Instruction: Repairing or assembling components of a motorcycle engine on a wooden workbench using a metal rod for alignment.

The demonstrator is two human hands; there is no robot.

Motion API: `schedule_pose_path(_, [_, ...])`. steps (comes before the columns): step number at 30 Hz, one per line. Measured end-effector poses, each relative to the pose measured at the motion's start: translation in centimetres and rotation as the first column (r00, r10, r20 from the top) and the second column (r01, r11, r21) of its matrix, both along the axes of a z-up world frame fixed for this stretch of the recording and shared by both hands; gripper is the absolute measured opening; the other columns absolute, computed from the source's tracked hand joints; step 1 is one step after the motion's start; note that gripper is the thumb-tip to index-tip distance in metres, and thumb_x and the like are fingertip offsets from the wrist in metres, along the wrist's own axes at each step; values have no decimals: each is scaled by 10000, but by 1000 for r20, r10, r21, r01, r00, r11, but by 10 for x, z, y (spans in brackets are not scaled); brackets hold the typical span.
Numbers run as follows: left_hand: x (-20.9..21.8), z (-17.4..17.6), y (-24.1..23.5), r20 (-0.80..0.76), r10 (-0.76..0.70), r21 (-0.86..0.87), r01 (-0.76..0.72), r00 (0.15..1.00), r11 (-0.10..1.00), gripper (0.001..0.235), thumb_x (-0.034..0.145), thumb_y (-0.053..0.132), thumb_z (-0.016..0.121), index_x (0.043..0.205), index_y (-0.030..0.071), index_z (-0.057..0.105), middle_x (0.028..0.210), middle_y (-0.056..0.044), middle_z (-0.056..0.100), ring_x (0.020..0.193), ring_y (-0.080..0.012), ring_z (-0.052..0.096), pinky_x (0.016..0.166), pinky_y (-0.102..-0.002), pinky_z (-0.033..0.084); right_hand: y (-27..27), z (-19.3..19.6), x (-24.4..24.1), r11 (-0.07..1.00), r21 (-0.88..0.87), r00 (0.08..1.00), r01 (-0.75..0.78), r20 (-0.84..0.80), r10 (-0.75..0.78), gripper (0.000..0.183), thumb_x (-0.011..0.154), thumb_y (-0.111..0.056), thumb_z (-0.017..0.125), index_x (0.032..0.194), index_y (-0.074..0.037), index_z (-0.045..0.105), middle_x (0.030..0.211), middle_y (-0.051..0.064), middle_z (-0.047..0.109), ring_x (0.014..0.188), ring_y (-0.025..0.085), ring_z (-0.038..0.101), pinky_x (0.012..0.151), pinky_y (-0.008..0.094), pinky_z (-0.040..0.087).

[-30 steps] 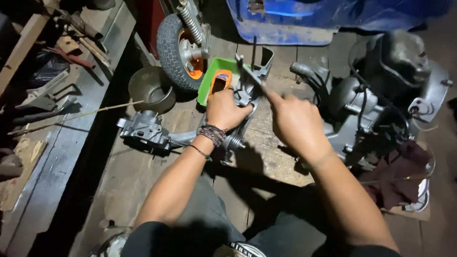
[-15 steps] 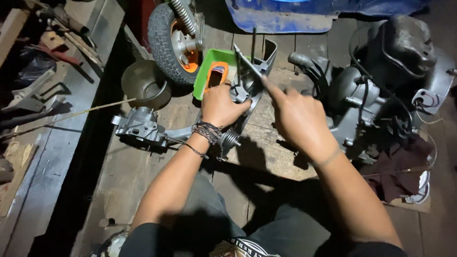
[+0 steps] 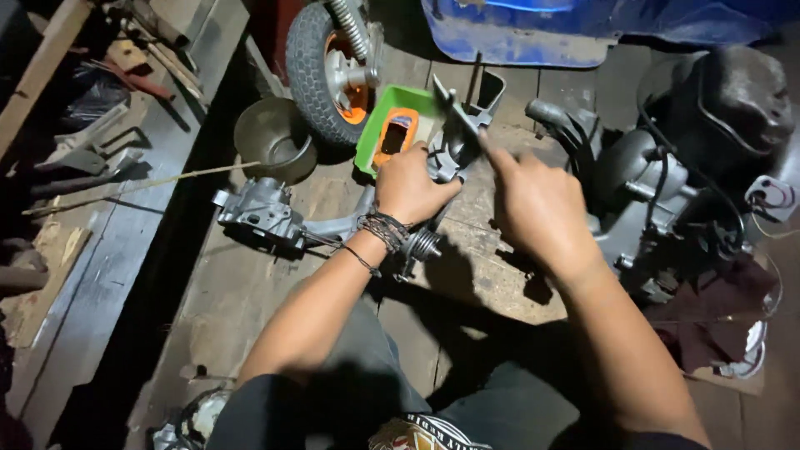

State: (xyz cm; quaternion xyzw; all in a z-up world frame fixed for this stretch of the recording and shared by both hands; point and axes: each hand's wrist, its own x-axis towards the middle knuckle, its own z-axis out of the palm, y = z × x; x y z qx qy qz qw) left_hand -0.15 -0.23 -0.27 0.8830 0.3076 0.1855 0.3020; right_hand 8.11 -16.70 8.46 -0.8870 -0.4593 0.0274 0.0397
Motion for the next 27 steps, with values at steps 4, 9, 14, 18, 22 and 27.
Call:
schedule_pose_path(4, [0,7,1,60,-25,-61,29,998,998,438,643,413,800,846,45,680,809,-201,749,874,-464,739,727,-545,601,-3,-24,19,997,75,999,-21,-22,23,521,997,-184,490,1511,-266,518,1051,244,697,866,579,704,764,669,566])
schedule_pose_path(9, [3,-13,22,-121,9,38,-4,993,999,502,722,571,773,753,93,621,769,-155,715,754,-427,674,650,-527,491,-60,37,-1,949,-313,999,-40,7,45,892,824,-92,616,1639,-362,373,885,94,747,697,340,741,514,471,530])
schedule_pose_path(14, [-8,-20,34,-77,32,39,-29,997,999,523,729,563,770,816,86,575,717,-107,647,678,-375,631,589,-503,462,-86,19,23,987,-161,999,26,30,-22,970,672,40,624,1571,-311,530,702,97,667,556,287,552,447,399,418])
schedule_pose_path(18, [-10,-13,35,-87,-17,22,19,996,1000,523,741,551,772,697,111,493,660,-59,587,619,-289,572,558,-452,427,-78,19,19,996,38,991,-86,104,81,738,846,-76,652,1567,-221,593,918,109,738,757,365,692,542,486,506])
schedule_pose_path(22, [-10,-7,27,-71,-96,-5,96,993,995,498,722,528,785,935,103,639,705,-79,665,692,-343,660,587,-470,457,-54,10,11,980,149,991,-133,48,127,796,775,-52,642,1556,-193,579,985,163,726,817,449,677,642,537,492])
schedule_pose_path(27, [-10,-5,6,74,-183,37,181,980,983,442,698,464,770,998,143,730,893,-90,781,787,-305,737,637,-443,553,-1,-25,3,989,103,992,-106,77,98,790,887,53,500,1618,-244,464,756,221,645,570,447,658,461,553,519])
